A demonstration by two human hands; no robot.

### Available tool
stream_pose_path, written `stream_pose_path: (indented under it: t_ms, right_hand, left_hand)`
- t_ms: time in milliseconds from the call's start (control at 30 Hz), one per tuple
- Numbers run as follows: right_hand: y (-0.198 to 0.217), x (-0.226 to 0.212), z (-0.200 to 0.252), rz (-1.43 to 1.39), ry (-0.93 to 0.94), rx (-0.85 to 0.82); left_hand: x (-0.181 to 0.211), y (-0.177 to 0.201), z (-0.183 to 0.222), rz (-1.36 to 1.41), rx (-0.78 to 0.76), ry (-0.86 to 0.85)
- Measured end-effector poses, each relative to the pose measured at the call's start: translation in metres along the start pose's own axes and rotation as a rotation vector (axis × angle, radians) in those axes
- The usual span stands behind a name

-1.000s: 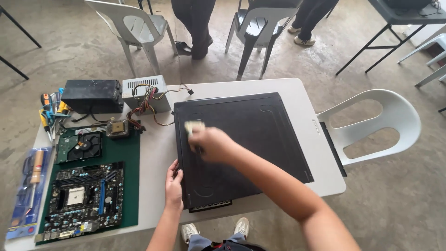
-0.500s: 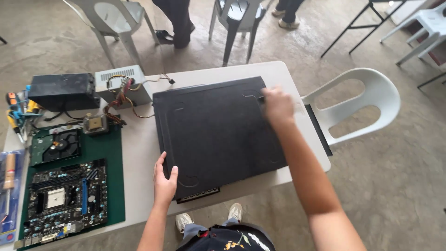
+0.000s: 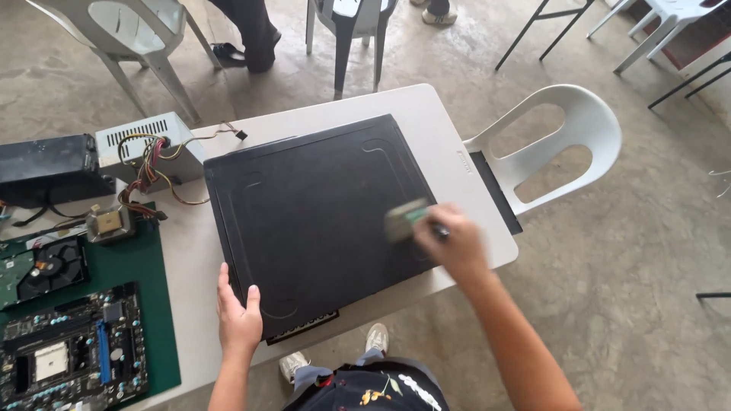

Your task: Cleaning dust from computer case panels and the main chassis using a brush and a screwdriver

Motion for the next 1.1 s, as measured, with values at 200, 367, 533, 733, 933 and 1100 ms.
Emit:
stream_pose_path:
  t_ms: [200, 367, 533, 733, 933, 1100]
  right_hand:
    - [0.04, -0.065, 0.037, -0.119, 0.2, -0.032]
    - [0.034, 0.013, 0.065, -0.233, -0.147, -0.124]
    - [0.083, 0.009, 0.094, 0.528, -0.175, 0.196]
    - [-0.025, -0.082, 0.142, -0.699, 0.114, -0.129]
    - [0.051, 0.05, 0.169, -0.172, -0.028, 0.278]
    - [0.054, 0.054, 0.188, 0.244, -0.03, 0.407]
  left_hand:
    - [0.002, 0.002, 0.004, -0.002, 0.016, 0.044]
    - [0.005, 0.003, 0.005, -0.073, 0.007, 0.03]
    - [-0.01, 0.0, -0.006, -0.091, 0.041, -0.047]
    - [0.013, 0.004, 0.009, -0.111, 0.008, 0.035]
    - [0.009, 0.005, 0.01, -0.111, 0.015, 0.01]
    - [0.007, 0.004, 0.008, -0.09, 0.023, -0.011]
Point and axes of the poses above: each hand's wrist, its own z-axis away from the middle knuckle, its own y-axis out of the back of the hand, x = y × z, the point moved 5 cm from there along -z, towards the middle knuckle
